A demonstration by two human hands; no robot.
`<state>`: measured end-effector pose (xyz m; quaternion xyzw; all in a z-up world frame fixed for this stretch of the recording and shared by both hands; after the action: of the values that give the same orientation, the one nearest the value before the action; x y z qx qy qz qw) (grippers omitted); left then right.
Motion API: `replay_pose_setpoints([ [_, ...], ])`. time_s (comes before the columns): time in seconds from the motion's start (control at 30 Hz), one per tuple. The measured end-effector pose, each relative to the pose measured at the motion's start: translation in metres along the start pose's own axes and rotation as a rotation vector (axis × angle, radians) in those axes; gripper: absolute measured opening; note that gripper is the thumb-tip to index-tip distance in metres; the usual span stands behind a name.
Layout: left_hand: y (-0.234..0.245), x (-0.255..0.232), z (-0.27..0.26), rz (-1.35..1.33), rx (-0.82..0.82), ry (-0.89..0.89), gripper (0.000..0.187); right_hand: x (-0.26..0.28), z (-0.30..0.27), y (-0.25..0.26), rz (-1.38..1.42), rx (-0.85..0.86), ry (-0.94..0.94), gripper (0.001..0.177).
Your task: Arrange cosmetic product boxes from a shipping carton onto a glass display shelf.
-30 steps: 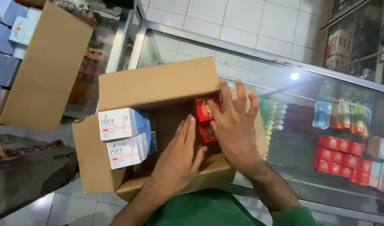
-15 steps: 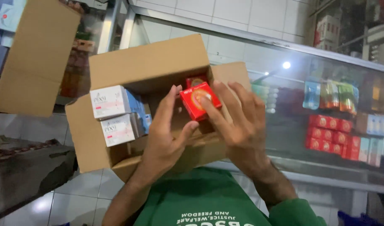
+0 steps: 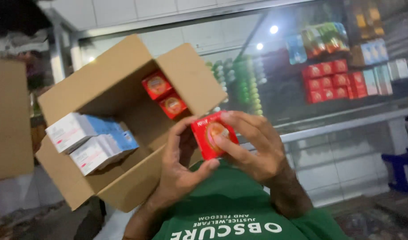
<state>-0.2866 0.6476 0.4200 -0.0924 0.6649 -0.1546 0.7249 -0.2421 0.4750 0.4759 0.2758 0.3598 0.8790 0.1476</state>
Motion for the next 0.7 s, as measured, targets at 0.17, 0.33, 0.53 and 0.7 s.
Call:
replay_pose_setpoints([
  [0.17,-0.076,0.014,0.01,0.002,0.26,0.081,0.078,-0.032,-0.086,0.06,0.295,-0.078,-0.235,0.041],
  [0.33,-0.185,0.051,0.014,0.028,0.479,0.102,0.076,-0.068,-0.194,0.139,0.408,-0.231,-0.412,0.053],
  [0.53,-0.313,0.165,-0.005,-0.023,0.481,0.179,0.075,-0.119,-0.311,0.225,0.118,-0.172,-0.383,0.057],
  [0.7,-0.384,0.287,-0.021,-0.149,0.366,0.506,0.058,-0.17,-0.401,0.25,0.261,-0.138,-0.634,0.048],
])
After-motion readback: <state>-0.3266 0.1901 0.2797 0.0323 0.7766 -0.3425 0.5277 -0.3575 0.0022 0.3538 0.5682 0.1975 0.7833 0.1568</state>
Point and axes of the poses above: each hand's wrist, its own z-axis towards the middle knuckle, its own y-axis out of the back of the hand, x = y × z, the point moved 3 cm from there along z, towards the middle knuckle
